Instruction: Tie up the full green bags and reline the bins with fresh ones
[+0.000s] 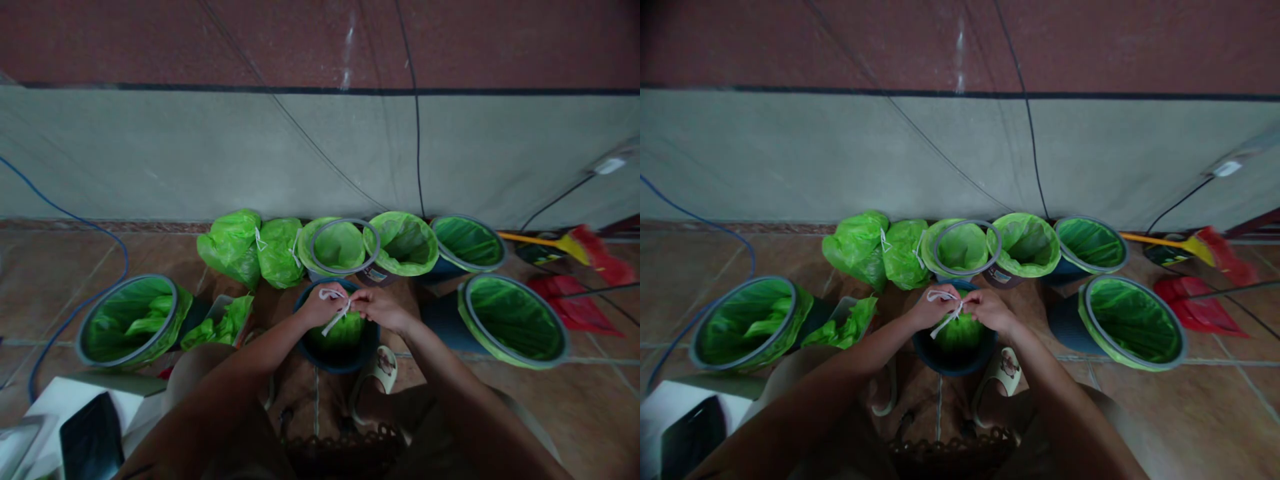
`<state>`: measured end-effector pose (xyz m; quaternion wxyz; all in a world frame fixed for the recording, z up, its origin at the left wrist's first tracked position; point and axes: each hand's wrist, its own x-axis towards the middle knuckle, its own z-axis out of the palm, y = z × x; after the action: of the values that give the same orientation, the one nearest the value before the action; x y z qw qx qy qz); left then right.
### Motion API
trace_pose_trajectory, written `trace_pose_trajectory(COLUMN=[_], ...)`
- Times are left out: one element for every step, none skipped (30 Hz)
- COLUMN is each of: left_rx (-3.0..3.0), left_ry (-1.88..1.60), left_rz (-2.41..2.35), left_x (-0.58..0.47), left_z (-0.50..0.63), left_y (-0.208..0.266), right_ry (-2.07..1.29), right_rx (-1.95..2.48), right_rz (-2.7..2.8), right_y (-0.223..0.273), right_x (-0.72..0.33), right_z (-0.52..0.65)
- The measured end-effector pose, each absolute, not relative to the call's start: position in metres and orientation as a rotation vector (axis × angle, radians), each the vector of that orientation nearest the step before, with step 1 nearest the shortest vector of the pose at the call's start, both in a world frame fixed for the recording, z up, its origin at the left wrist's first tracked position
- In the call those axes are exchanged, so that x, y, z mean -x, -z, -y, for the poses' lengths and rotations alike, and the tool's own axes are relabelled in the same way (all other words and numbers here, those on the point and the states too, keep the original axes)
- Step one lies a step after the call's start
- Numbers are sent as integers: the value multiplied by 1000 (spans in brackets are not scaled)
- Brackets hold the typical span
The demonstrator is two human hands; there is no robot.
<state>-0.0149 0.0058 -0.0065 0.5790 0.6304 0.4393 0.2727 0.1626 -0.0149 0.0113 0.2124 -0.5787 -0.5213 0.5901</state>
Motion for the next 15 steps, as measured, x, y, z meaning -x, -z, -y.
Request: trace_pose_trajectory(left_rx=[-1460,-1460,-1466,-1473,-1478,-1480,-1476,-1474,-1476,-1485,-1501,-1516,-1527,-1532,-1526], left_ry=[-638,-643,-651,-663,-674,-678,-679,-672,-658,-640,-619,-600,-585,-574,-577], left_rz=[-1022,-1026,-1034,-1049,-1063,-1072,-1079,-1082,-1084,-1086,-1086,-1088,-1090,-1091,-1093], left_x=[15,15,14,14,14,14,15,15,16,17,18,20,21,22,24], left_z=[-6,-6,-7,-7,-7,-7,-8,-9,-10,-11,-11,-12,-13,-14,-15], left_y=[9,11,13,15,16,18,19,20,22,23,25,27,28,30,32], right_ry=[-1563,-1468,-1360,-1250,-1150,-1064,-990,-921,-857,-797,-750,-722,-716,-730,-766], right_rx=[1622,1642,1673,1715,1771,1844,1930,2020,2104,2175,2229,2260,2265,2247,2209], right_rz=[1519,1611,1708,1798,1872,1925,1954,1966,1970,1972,1972,1978,1996,2019,2042], right_y=[-9,-8,-7,-8,-9,-11,-13,-15,-16,-17,-16,-15,-13,-11,-8], right_x=[-164,-166,-167,-168,-168,-168,-168,-168,-167,-167,-168,-169,-170,-173,-175], right_z=[14,13,13,12,12,12,12,12,13,13,13,13,12,12,13])
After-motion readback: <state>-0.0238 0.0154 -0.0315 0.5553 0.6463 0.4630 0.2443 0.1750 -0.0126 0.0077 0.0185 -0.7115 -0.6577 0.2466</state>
